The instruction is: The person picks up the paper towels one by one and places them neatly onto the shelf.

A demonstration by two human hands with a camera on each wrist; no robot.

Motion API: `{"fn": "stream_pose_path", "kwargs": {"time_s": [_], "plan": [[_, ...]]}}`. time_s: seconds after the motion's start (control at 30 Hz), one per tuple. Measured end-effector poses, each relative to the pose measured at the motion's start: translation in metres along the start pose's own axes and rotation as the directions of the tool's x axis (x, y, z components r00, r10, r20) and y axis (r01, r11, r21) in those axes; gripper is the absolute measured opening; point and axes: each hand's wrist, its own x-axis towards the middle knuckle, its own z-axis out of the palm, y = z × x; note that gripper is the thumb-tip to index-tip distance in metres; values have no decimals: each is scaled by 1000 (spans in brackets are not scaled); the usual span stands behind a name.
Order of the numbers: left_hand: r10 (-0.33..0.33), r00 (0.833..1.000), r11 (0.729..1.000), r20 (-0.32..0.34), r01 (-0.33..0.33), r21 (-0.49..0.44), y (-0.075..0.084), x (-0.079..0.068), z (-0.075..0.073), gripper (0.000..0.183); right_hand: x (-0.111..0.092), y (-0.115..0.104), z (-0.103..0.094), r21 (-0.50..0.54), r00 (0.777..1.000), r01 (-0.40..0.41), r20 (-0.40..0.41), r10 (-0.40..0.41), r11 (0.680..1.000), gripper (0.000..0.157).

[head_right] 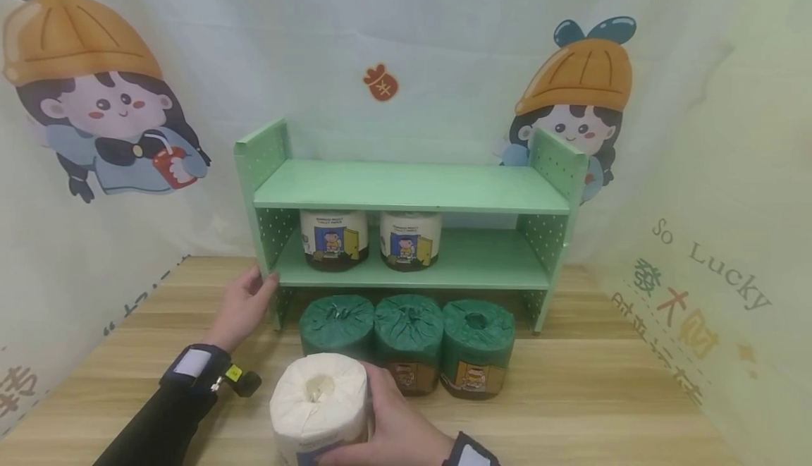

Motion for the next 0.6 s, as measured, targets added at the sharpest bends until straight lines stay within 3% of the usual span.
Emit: {"fn": "stream_pose_path", "kwargs": {"time_s": [0.1,0.4,0.6], "plan": [[1,1000,1000,-1,-1,-5,0,0,-1,46,1,0,1,-37,999,39,5,-39,999,98],[1,1000,1000,3,-1,16,1,-2,-2,46,-2,3,-2,-118,998,52,30,-49,992,93],[-14,1000,1000,2,14,22,2,-1,-1,46,-4,3,-3,-85,998,60,25,-58,995,85]]}}
